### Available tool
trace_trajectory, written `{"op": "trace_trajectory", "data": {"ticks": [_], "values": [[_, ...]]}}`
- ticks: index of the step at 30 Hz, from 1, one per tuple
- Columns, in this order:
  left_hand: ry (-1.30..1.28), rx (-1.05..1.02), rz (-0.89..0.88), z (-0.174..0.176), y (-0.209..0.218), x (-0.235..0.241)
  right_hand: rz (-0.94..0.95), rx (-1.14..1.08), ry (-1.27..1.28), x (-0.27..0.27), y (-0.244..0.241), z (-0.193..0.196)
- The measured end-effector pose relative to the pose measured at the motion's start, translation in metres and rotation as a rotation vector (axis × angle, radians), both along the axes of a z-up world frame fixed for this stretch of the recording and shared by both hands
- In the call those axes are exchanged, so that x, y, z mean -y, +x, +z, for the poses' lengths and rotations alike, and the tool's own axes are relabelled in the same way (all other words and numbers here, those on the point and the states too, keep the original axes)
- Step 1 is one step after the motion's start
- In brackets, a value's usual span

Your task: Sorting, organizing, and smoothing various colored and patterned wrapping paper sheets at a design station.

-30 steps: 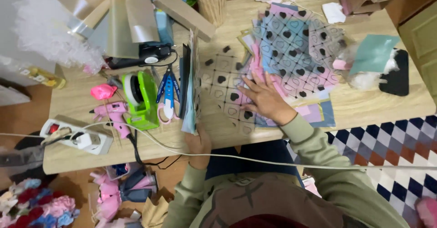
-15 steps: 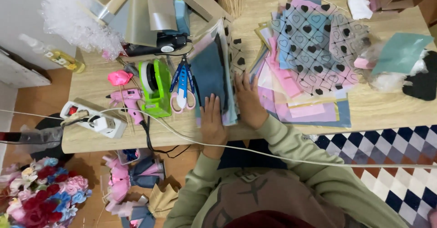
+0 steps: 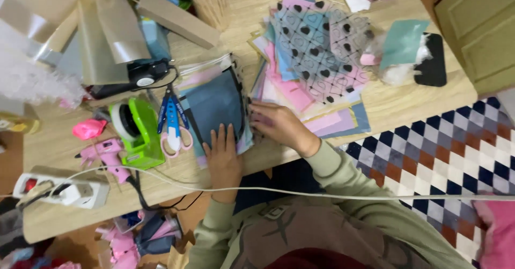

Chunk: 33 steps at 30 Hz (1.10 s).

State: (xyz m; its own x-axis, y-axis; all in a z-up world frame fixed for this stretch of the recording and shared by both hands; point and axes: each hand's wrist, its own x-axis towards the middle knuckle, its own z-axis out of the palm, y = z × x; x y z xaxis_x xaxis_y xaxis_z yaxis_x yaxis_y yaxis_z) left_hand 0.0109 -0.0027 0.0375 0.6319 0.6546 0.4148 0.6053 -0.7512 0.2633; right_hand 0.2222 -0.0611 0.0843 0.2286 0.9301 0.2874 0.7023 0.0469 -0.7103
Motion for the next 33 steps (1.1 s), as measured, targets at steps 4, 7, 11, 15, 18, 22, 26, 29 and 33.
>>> {"op": "trace_trajectory", "data": {"ticks": [4, 7, 11, 15, 18, 22, 26, 29, 33], "values": [[0.099, -0.084, -0.016, -0.029, -0.002, -0.008, -0.211, 0.049, 0.085, 0.049, 0.029, 0.058], [0.118, -0.092, -0.004, -0.021, -0.002, -0.006, -0.366, 0.270, -0.030, 0.073, 0.057, 0.067], [0.050, -0.075, 0.001, -0.011, 0.000, -0.004, -0.409, 0.310, -0.103, 0.084, 0.103, 0.011], [0.058, -0.096, -0.003, -0.007, 0.001, -0.004, -0.533, 0.207, 0.043, 0.086, 0.112, 0.004], [0.031, -0.090, -0.011, -0.009, 0.000, -0.006, -0.572, 0.198, 0.209, 0.083, 0.124, 0.003], [0.036, -0.099, -0.002, -0.011, 0.000, -0.005, -0.524, 0.270, 0.226, 0.078, 0.108, 0.010], [0.011, -0.110, -0.019, -0.002, 0.000, -0.006, -0.367, 0.379, 0.180, 0.075, 0.082, 0.001], [-0.008, -0.103, -0.026, 0.004, 0.001, -0.005, -0.272, 0.375, 0.132, 0.076, 0.059, -0.003], [-0.026, -0.095, -0.022, 0.002, 0.001, -0.004, -0.143, 0.387, 0.079, 0.076, 0.024, 0.010]]}}
